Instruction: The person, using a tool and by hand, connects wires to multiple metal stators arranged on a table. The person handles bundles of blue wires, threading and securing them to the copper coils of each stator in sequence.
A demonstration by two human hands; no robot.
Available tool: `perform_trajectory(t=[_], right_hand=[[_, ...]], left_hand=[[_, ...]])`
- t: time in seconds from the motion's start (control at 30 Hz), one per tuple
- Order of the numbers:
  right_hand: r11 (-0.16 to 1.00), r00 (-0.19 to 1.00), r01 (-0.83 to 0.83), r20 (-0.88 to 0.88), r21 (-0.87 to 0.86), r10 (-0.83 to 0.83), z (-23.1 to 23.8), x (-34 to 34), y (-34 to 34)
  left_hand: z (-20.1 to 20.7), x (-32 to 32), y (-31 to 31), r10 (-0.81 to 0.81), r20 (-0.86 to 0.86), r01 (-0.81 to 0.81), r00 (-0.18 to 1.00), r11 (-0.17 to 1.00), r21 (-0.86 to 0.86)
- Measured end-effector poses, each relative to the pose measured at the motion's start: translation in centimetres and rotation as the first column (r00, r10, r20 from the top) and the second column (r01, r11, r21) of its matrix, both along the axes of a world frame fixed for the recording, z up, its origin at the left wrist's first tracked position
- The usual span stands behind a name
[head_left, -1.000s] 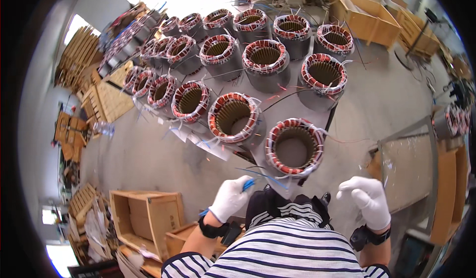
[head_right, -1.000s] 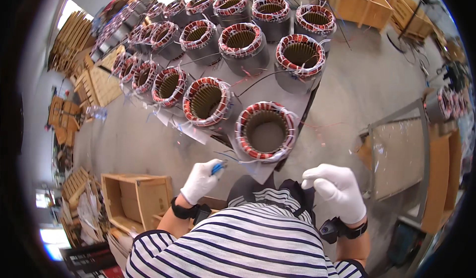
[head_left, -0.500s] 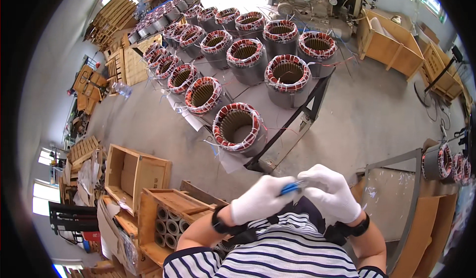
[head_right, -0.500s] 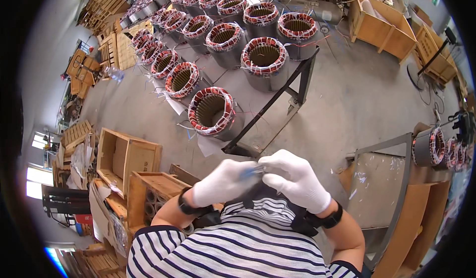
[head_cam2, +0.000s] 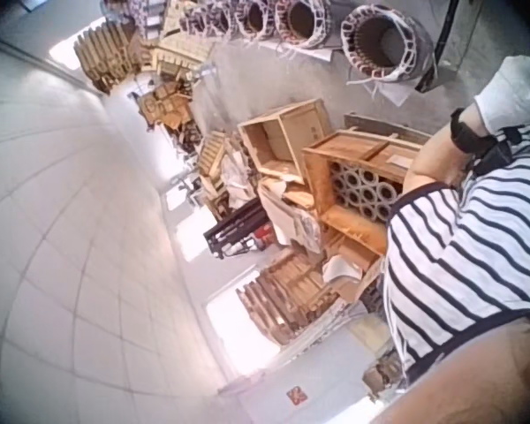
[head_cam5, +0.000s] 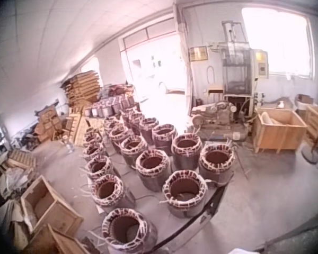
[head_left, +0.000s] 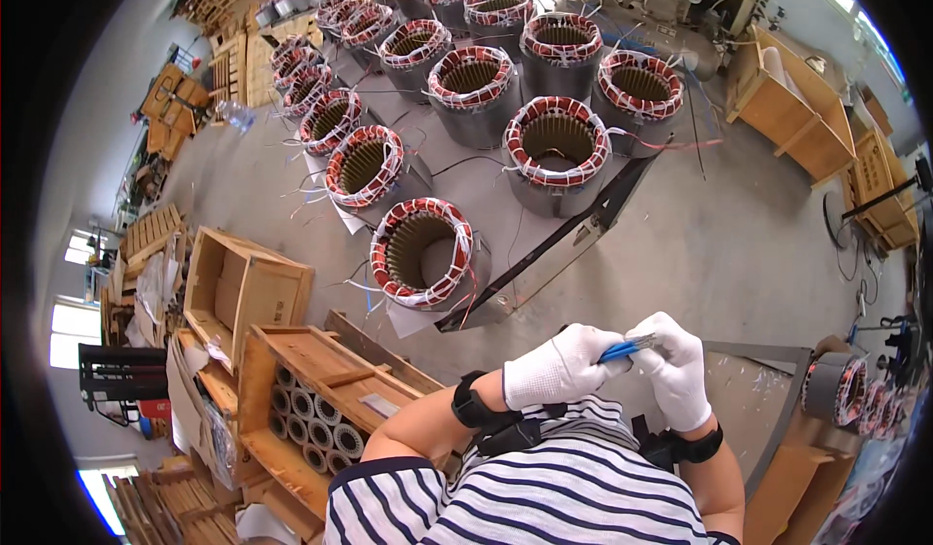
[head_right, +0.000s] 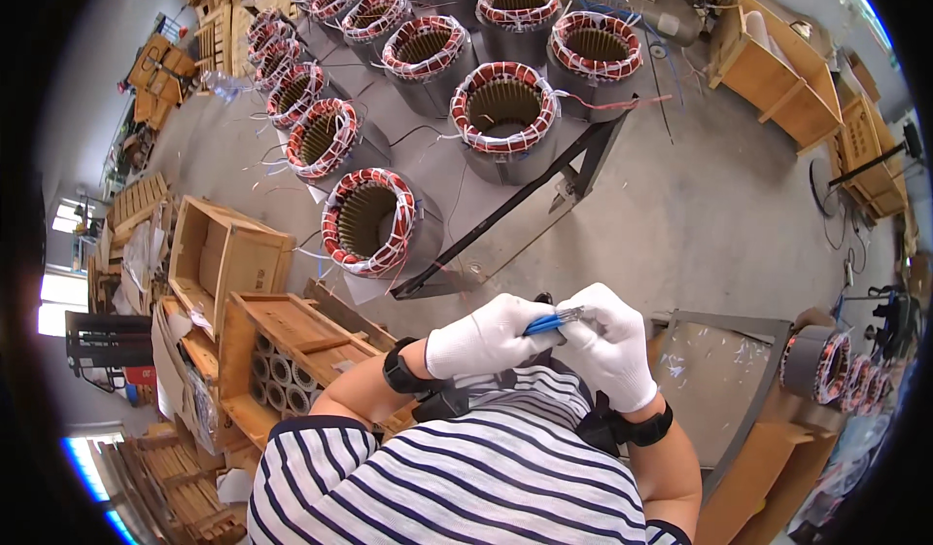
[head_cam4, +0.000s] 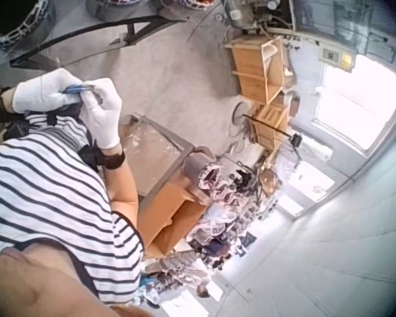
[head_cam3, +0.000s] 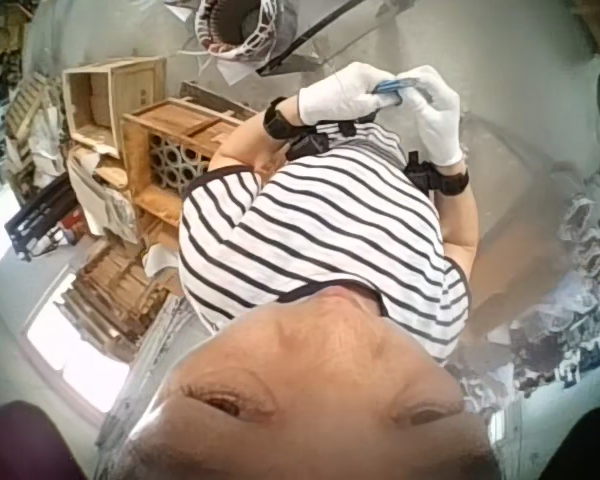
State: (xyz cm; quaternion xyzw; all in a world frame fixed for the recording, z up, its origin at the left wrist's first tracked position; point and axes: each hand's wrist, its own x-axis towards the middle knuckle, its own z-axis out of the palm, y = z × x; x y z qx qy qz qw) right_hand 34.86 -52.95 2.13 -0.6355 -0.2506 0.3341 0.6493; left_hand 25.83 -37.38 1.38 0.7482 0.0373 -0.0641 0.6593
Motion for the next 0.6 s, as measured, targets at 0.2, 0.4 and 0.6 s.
perform_trajectory(t=[0.2, 0.4, 0.6], right_hand=[[0.992, 0.991, -0.028, -0.135, -0.123, 0.011, -1.1, 3.3, 3.1], [0.994, 0.995, -0.094, -0.029, -0.058, 0.093, -1.8, 6.4, 10.2], [0.979, 0.933, 0.090, 0.327, 0.182, -0.147, -4.2, 6.8, 21.6]], left_hand=[[-0.5, 2.1, 2.5, 0.251, -0.136, -0.266, 0.958, 0.958, -0.104], [-1.1, 0.3, 4.1, 0.618, 0.088, -0.624, 0.781, 0.777, 0.081], [-0.2, -0.2, 4.1, 0.826, 0.033, -0.824, 0.563, 0.558, 0.098]])
